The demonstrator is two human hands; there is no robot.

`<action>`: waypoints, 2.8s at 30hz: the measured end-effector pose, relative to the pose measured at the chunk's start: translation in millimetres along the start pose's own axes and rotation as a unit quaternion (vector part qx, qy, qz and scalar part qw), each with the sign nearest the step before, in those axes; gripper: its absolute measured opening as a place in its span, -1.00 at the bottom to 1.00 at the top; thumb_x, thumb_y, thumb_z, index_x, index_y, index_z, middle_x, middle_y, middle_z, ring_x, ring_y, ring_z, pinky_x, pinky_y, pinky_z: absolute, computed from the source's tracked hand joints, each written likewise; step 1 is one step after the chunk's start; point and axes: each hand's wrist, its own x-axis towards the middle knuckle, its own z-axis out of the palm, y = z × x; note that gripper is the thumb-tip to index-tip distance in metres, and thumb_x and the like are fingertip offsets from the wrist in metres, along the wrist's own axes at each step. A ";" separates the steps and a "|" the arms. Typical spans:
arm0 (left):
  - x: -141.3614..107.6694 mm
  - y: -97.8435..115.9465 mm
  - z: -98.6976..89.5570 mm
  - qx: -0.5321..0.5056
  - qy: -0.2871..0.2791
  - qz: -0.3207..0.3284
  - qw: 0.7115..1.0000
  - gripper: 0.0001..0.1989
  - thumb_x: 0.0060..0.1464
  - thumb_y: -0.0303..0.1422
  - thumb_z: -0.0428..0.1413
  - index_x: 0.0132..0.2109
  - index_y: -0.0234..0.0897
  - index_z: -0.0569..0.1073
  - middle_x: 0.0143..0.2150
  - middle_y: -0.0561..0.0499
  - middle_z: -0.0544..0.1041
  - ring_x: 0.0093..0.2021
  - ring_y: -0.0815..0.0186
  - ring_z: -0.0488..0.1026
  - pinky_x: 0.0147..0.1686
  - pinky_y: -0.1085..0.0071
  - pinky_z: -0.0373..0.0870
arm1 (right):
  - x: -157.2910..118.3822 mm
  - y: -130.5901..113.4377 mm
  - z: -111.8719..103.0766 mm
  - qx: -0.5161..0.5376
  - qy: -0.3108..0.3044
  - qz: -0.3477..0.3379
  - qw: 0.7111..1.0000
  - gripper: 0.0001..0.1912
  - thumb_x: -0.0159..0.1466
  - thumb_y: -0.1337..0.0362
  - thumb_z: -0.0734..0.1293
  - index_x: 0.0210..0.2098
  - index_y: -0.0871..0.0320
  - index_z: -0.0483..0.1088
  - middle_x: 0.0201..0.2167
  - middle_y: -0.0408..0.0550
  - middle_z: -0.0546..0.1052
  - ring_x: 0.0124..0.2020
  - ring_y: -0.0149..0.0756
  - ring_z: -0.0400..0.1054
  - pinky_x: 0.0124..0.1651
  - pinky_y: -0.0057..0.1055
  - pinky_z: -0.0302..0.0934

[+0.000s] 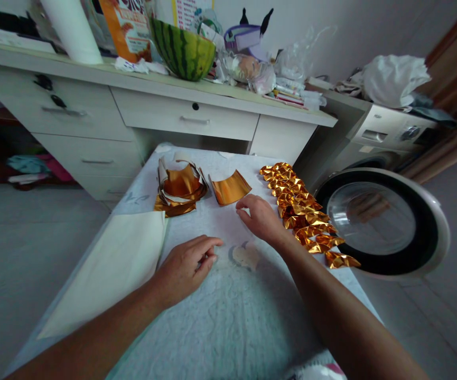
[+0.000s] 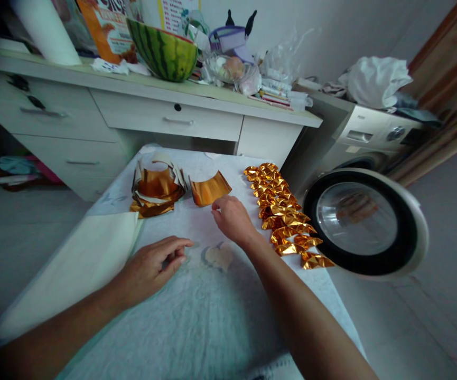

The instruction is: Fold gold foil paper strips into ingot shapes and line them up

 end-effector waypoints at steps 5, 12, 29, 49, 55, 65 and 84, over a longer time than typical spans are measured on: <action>0.2 -0.2 -0.1 -0.005 -0.009 0.002 1.000 -0.77 0.20 -0.45 -0.02 -0.04 -0.21 0.43 -0.26 0.05 0.50 -0.27 0.35 0.46 -0.24 0.42 0.36 | 25.1 17.5 16.8 -0.043 0.135 0.105 0.984 -0.76 0.20 0.48 0.26 -0.19 0.24 0.50 -0.21 0.10 0.47 -0.11 -0.13 0.32 0.02 -0.29 0.16; 0.8 -0.9 1.0 -0.014 -0.007 0.006 1.000 -0.78 0.21 -0.46 -0.03 -0.05 -0.22 0.44 -0.27 0.05 0.50 -0.27 0.36 0.46 -0.24 0.42 0.35 | 41.9 37.9 36.5 -0.040 0.174 0.189 0.965 -0.76 0.15 0.44 0.28 -0.20 0.21 0.48 -0.22 0.09 0.41 -0.12 -0.12 0.27 0.02 -0.25 0.14; -0.4 -3.1 2.3 -0.012 -0.012 0.014 1.000 -0.79 0.21 -0.47 -0.02 -0.06 -0.21 0.43 -0.27 0.05 0.51 -0.27 0.36 0.47 -0.24 0.42 0.37 | 44.0 54.9 54.6 0.011 0.193 0.231 0.954 -0.88 0.19 0.30 0.31 -0.44 0.17 0.45 -0.42 -0.07 0.45 -0.34 -0.26 0.30 -0.23 -0.39 0.14; 1.0 -0.4 1.2 -0.001 -0.019 0.008 1.000 -0.78 0.21 -0.46 -0.03 -0.07 -0.22 0.44 -0.27 0.04 0.52 -0.27 0.35 0.48 -0.24 0.40 0.38 | 38.8 45.9 44.9 -0.006 0.152 0.231 0.961 -0.70 0.30 0.35 0.20 -0.32 0.18 0.58 -0.31 0.06 0.62 -0.29 -0.24 0.42 -0.26 -0.41 0.11; 1.2 0.1 1.3 0.004 -0.020 0.011 1.000 -0.78 0.20 -0.48 -0.03 -0.08 -0.22 0.44 -0.26 0.03 0.53 -0.24 0.34 0.48 -0.21 0.39 0.39 | 38.8 45.7 45.2 -0.009 0.158 0.252 0.955 -0.73 0.28 0.32 0.23 -0.30 0.18 0.59 -0.32 0.04 0.63 -0.31 -0.22 0.44 -0.30 -0.42 0.10; 1.6 -0.4 2.4 0.006 -0.015 0.016 1.000 -0.79 0.20 -0.47 -0.02 -0.08 -0.21 0.45 -0.27 0.04 0.54 -0.26 0.34 0.49 -0.23 0.40 0.40 | 39.5 43.1 43.4 -0.016 0.172 0.260 0.950 -0.63 0.32 0.20 0.22 -0.49 0.17 0.54 -0.52 0.00 0.56 -0.46 -0.27 0.34 -0.38 -0.40 0.02; 1.5 -1.3 2.2 0.010 -0.021 0.023 0.999 -0.78 0.20 -0.48 -0.03 -0.08 -0.21 0.44 -0.24 0.01 0.55 -0.22 0.31 0.49 -0.17 0.36 0.42 | 38.3 38.8 45.8 0.017 0.212 0.260 0.942 -0.81 0.25 0.36 0.17 -0.26 0.10 0.42 -0.51 -0.13 0.43 -0.43 -0.25 0.29 -0.32 -0.40 0.04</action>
